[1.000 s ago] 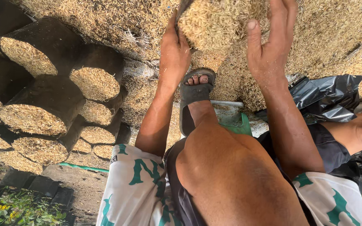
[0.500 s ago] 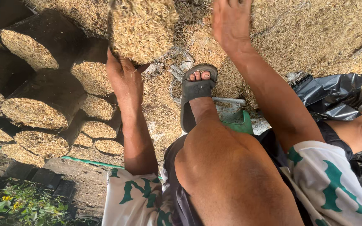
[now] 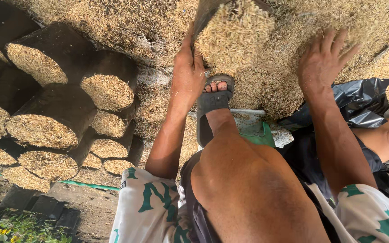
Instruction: The person sits on the ground at a plant nursery and fills black plastic nursery bags with a light brown growing medium from a large pile. They scoop the medium into a bag, press it down with their hand, and place filled bags into rows alongside other already-filled bags.
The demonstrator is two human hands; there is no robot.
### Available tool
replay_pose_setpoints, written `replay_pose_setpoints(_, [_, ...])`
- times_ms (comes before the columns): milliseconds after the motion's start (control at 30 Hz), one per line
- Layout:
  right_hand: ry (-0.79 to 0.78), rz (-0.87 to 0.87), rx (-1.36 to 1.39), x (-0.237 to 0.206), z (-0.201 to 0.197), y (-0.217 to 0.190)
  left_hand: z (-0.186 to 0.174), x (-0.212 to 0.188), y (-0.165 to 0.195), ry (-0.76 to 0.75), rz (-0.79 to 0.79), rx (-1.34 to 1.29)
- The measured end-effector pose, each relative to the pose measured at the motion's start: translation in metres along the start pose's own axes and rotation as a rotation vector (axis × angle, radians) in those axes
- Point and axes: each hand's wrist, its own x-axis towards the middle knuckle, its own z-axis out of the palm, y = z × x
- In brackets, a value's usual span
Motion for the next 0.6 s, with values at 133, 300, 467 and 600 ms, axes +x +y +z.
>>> replay_pose_setpoints(133, [0.111,0.093,0.519,-0.003,-0.055,-0.008,0.039,0.04,0.003,0.041,0.248,0.053])
replay_pose_setpoints(300, [-0.195,0.342,1.071,0.007,-0.099,-0.053,0.064,0.066,-0.003,0.027,0.071,0.22])
replay_pose_setpoints(467, [-0.254,0.383,1.301,0.036,-0.089,-0.104,0.057,0.068,0.016,0.244,0.482,0.302])
replay_pose_setpoints(600, [0.034,0.245,1.206,0.042,-0.08,-0.101,0.045,0.066,0.033,0.15,0.365,0.431])
